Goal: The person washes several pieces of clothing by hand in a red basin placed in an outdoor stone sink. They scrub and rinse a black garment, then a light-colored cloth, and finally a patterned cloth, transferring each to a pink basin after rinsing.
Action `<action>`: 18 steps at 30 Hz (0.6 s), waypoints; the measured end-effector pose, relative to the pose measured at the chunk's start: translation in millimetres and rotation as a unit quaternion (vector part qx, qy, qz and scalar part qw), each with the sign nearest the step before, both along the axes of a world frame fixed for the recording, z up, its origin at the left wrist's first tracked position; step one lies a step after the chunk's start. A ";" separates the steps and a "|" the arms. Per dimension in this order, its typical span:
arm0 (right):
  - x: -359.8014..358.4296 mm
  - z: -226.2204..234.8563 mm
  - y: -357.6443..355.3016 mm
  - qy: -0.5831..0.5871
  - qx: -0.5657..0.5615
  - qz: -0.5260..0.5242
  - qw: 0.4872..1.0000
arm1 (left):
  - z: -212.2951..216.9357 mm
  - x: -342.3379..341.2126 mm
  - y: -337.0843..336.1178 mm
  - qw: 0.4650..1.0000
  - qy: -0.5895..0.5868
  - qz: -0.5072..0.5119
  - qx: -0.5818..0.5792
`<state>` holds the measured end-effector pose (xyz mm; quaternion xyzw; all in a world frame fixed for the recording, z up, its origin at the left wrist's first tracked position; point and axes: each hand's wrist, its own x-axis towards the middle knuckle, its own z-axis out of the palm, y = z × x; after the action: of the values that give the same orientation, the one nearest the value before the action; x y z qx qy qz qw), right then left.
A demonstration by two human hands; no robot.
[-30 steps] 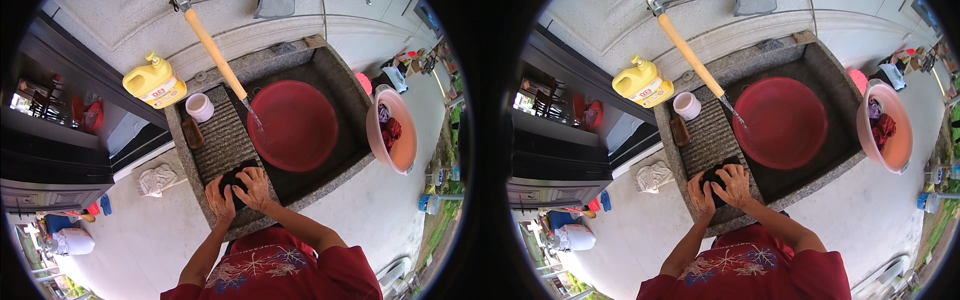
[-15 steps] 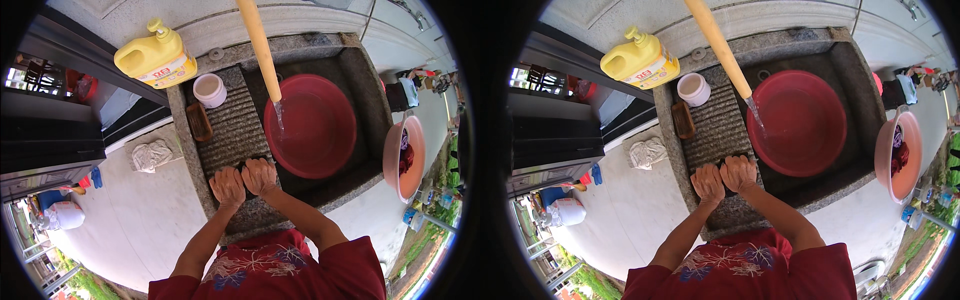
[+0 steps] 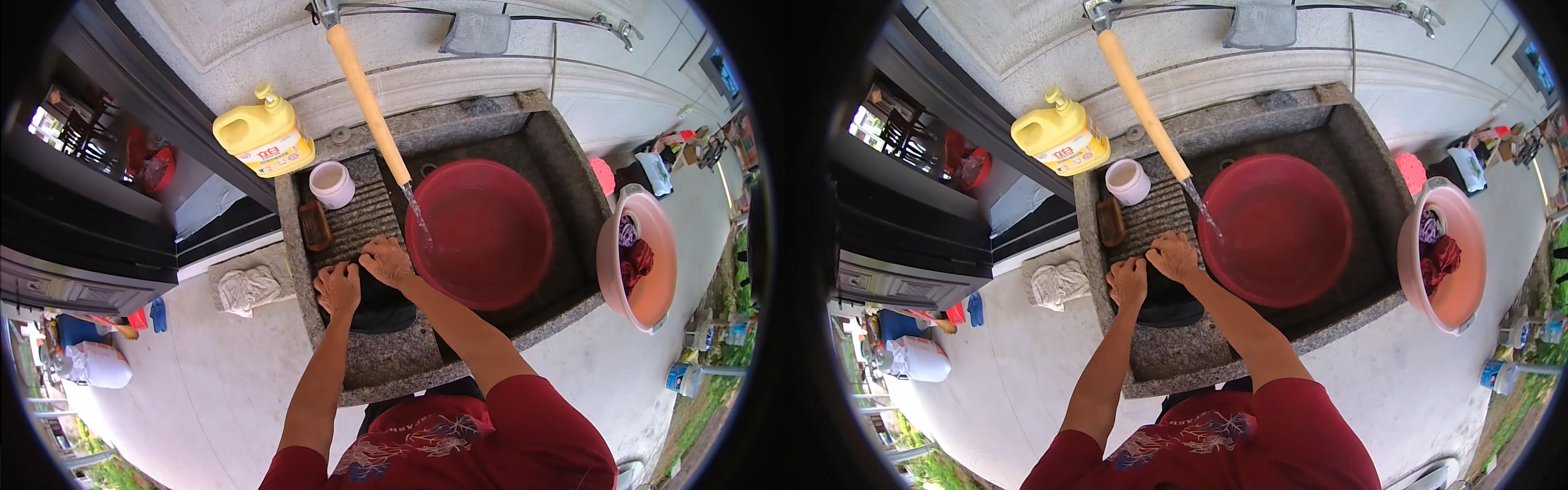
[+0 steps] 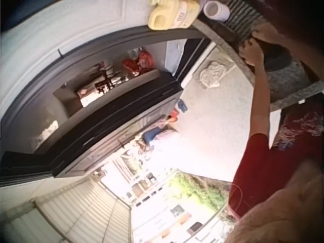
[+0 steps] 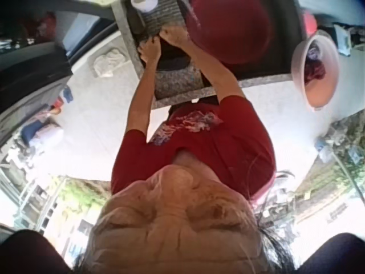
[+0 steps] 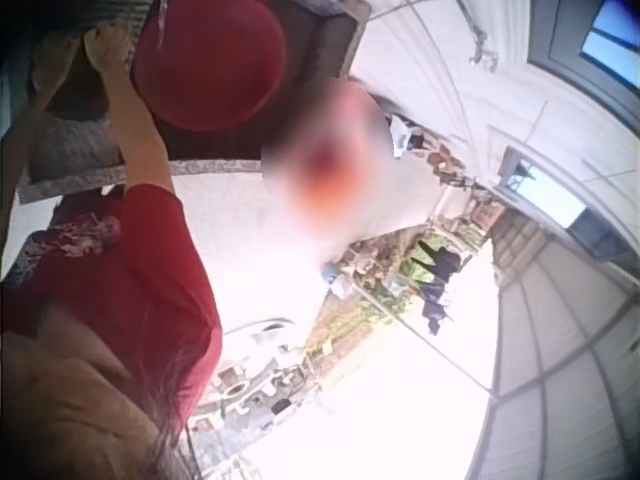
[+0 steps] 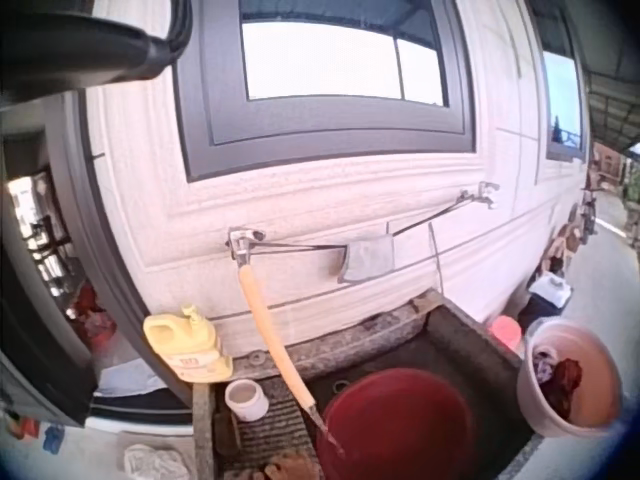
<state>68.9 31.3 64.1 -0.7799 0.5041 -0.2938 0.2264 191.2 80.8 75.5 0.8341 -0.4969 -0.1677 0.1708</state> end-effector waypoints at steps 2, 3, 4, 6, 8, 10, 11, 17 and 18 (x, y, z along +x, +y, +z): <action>-20.6 21.3 14.4 -0.066 0.170 0.076 0.980 | 15.1 23.3 18.3 0.981 0.151 -0.116 -0.021; -27.7 31.0 29.3 -0.075 0.122 0.065 0.988 | 24.5 23.1 32.3 0.968 0.218 -0.114 -0.040; -34.9 38.4 51.3 -0.083 0.071 0.051 0.993 | 46.4 17.6 45.2 0.950 0.285 -0.115 -0.058; -37.0 62.1 97.4 -0.046 0.027 -0.010 0.999 | 71.9 -18.4 77.5 0.954 0.264 -0.013 -0.141; -37.5 73.0 132.0 0.016 -0.011 -0.045 0.999 | 56.5 -33.6 110.9 0.981 0.096 -0.046 -0.160; -40.2 70.2 152.5 0.043 -0.087 -0.018 0.995 | 37.5 -37.5 131.5 0.979 -0.097 -0.147 -0.106; -42.8 68.2 152.1 0.041 -0.076 -0.008 0.996 | 34.9 -38.4 131.7 0.977 -0.099 -0.153 -0.108; -39.8 43.7 121.5 0.047 -0.006 -0.004 0.999 | 23.7 -30.4 92.7 0.969 -0.061 -0.208 -0.117; -33.0 40.1 109.4 0.037 -0.044 -0.028 0.998 | 24.2 -27.4 80.1 0.967 -0.074 -0.217 -0.110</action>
<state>35.8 140.7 104.3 -0.7850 0.5203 -0.2933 0.1644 163.7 160.9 99.7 0.6927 -0.6926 -0.0827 0.1835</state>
